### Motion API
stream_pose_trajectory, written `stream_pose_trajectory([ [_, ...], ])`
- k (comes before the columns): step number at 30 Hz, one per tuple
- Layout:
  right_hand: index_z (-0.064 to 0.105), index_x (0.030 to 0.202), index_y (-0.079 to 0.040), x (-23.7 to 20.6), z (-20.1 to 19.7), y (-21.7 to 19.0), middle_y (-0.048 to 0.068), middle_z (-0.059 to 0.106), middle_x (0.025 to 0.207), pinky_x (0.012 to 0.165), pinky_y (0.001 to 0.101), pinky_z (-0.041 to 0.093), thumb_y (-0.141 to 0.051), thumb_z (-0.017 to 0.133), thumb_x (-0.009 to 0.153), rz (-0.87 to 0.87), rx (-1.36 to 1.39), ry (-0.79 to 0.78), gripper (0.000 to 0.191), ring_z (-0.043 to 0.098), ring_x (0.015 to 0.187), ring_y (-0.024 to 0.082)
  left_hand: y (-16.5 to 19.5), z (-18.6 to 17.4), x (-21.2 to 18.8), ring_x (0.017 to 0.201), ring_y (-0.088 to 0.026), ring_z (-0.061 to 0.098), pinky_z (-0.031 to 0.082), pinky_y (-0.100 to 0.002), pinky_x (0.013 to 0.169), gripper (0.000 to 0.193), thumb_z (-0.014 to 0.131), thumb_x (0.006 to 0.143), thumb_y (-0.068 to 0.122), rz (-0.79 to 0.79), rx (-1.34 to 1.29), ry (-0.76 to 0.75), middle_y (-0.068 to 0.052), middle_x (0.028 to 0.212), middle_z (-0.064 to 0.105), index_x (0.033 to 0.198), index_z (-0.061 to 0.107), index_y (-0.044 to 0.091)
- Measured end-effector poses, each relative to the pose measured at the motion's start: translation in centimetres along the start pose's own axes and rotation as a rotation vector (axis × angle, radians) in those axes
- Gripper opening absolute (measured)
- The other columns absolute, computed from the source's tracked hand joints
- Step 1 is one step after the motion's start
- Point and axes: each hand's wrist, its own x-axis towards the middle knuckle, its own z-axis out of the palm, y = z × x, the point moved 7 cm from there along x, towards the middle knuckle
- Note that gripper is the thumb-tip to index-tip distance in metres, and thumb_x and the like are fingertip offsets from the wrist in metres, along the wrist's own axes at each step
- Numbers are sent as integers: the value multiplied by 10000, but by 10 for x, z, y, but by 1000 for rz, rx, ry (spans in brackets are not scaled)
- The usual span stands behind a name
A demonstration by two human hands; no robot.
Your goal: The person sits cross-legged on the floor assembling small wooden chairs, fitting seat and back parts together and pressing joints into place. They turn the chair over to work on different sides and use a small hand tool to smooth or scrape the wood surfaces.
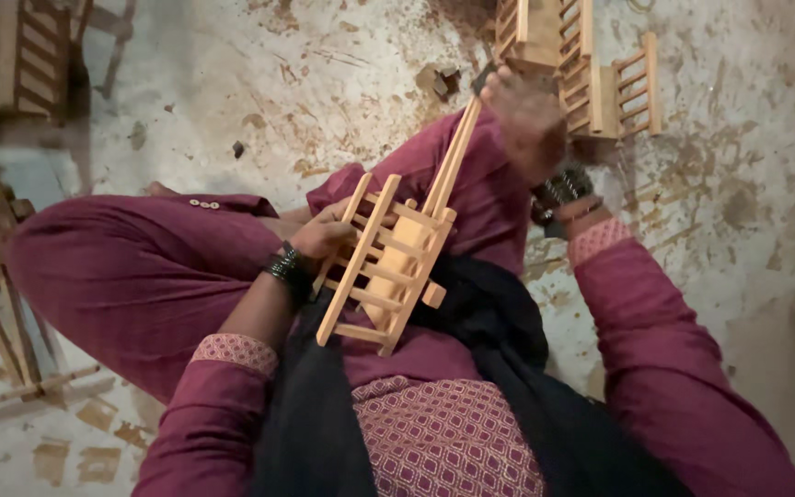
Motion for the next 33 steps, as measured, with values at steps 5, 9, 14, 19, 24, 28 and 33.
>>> stream_pose_trajectory([
  [5,649,1228,-46,-31,-6,-73,155,705,1177,921,432,599,6,488,1009,-197,205,-100,276,706,1078,335,1,-1,5,1025,-206,700,589,-360,882,494,494,950,33,51,67,-34,-141,1227,705,1435,578,-12],
  [9,656,1216,-42,-17,-7,-21,160,710,1171,921,435,599,4,496,993,-65,64,-35,279,710,1071,337,0,0,3,1032,-186,712,605,-349,877,538,486,861,25,-30,48,18,-116,1245,701,1395,553,13],
  [14,666,1201,-38,5,2,1,166,716,1163,921,438,598,2,506,972,-26,17,-2,283,715,1062,341,5,3,-3,1068,-214,724,625,-383,912,582,487,840,34,23,43,-18,-143,1250,700,1413,548,-53],
  [19,676,1186,-33,-19,-7,-80,171,722,1155,922,441,598,0,515,951,-181,206,-108,286,720,1053,344,-6,-9,3,1005,-206,703,602,-365,860,602,510,879,62,77,11,44,-133,1220,695,1479,497,3],
  [24,682,1182,-10,15,-15,-43,193,719,1134,913,433,590,20,526,918,4,24,-16,308,719,1025,350,4,-6,1,1098,-218,699,605,-377,916,599,519,864,61,35,-2,35,-127,1299,679,1458,493,-7],
  [28,701,1189,-10,20,0,-63,182,737,1127,912,408,592,39,540,922,49,2,-6,315,733,1010,329,41,22,-8,1156,-214,680,598,-364,942,617,562,877,70,147,-38,20,-111,1343,655,1483,466,7],
  [33,725,1198,-10,-28,19,-122,169,761,1120,911,376,594,64,559,927,110,176,-158,326,752,991,303,84,74,-45,1117,-213,698,613,-361,918,636,577,867,68,316,-114,-106,-117,1321,665,1486,446,1],
])
